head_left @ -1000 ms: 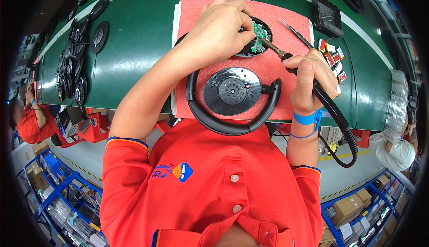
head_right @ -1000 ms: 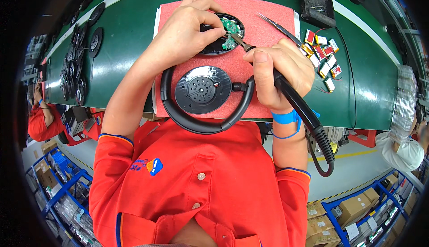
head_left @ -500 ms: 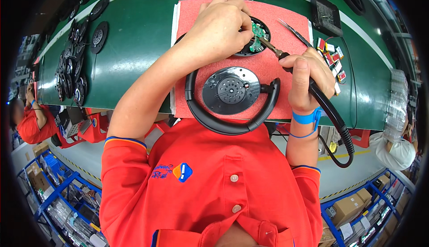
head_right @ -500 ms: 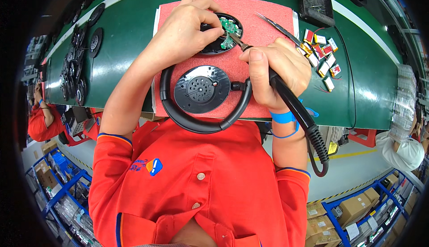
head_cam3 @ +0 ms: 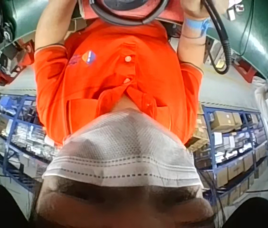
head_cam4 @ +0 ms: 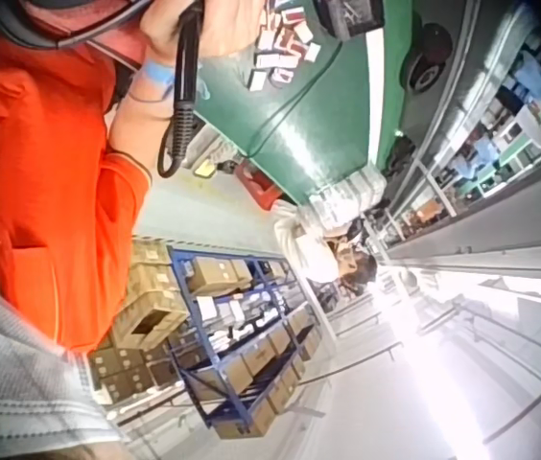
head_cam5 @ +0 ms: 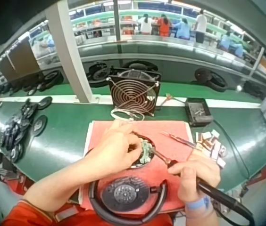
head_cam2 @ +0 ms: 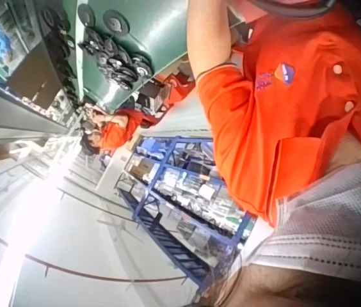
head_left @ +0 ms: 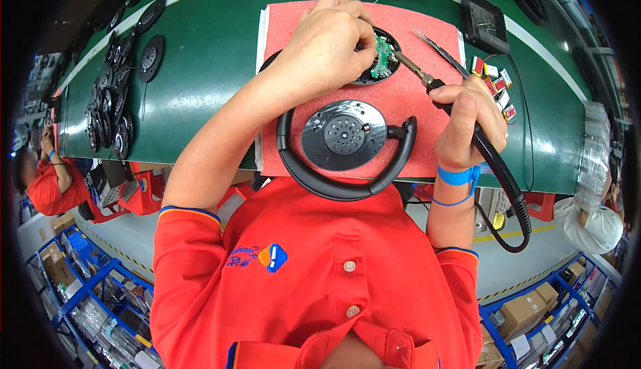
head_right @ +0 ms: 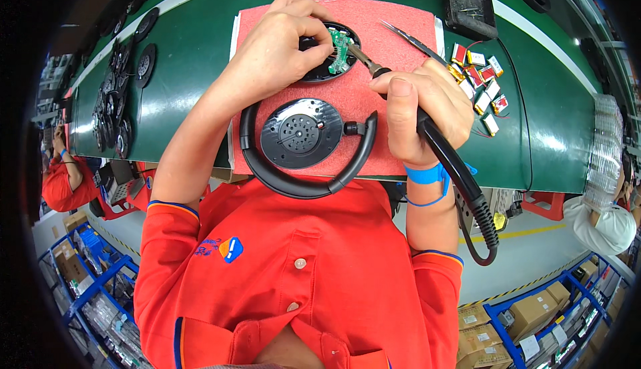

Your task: Soldering wires and components onto a circuit board inside a headphone ear cup.

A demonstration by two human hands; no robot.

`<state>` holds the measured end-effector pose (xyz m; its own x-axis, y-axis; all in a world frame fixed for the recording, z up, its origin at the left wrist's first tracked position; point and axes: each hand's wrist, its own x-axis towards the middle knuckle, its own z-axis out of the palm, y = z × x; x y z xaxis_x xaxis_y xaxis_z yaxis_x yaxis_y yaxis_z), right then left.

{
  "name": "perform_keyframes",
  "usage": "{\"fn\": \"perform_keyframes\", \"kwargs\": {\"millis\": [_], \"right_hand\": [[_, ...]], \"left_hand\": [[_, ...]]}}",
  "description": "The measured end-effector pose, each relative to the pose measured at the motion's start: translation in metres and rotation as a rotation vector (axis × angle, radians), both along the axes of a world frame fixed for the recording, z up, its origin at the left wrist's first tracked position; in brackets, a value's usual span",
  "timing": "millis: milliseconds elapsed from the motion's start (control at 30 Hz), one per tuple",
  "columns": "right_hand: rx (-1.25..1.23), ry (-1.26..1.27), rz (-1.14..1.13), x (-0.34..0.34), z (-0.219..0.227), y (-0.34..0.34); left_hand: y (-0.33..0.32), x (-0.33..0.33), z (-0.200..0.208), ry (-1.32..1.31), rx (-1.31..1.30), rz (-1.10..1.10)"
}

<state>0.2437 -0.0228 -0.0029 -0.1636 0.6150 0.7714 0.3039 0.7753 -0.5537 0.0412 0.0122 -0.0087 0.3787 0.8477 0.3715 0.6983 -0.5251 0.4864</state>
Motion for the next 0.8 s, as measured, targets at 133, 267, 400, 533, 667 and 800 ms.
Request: {"fn": "perform_keyframes", "kwargs": {"millis": [133,267,400,533,667,800], "right_hand": [[0.008,-0.002,0.001,0.0003,-0.0003,0.0004],[-0.001,-0.002,0.009,0.0004,0.0000,-0.0004],[-0.024,-0.063,0.022,0.0000,0.0026,-0.0008],[-0.028,-0.096,0.043,-0.0009,0.0015,0.0008],[-0.043,-0.121,0.045,-0.0020,0.0019,0.0012],[-0.044,-0.135,0.042,-0.0024,0.0019,0.0013]], "left_hand": [[0.0001,0.0002,-0.0001,-0.019,0.047,-0.042],[0.0003,0.0023,-0.0016,-0.042,0.175,-0.076],[-0.0013,0.0015,0.0026,0.033,0.252,-0.108],[-0.0029,0.0025,0.0041,0.124,0.267,-0.095],[-0.0027,0.0045,0.0027,0.159,0.281,-0.083],[-0.0043,0.0064,0.0036,0.195,0.287,-0.062]]}}
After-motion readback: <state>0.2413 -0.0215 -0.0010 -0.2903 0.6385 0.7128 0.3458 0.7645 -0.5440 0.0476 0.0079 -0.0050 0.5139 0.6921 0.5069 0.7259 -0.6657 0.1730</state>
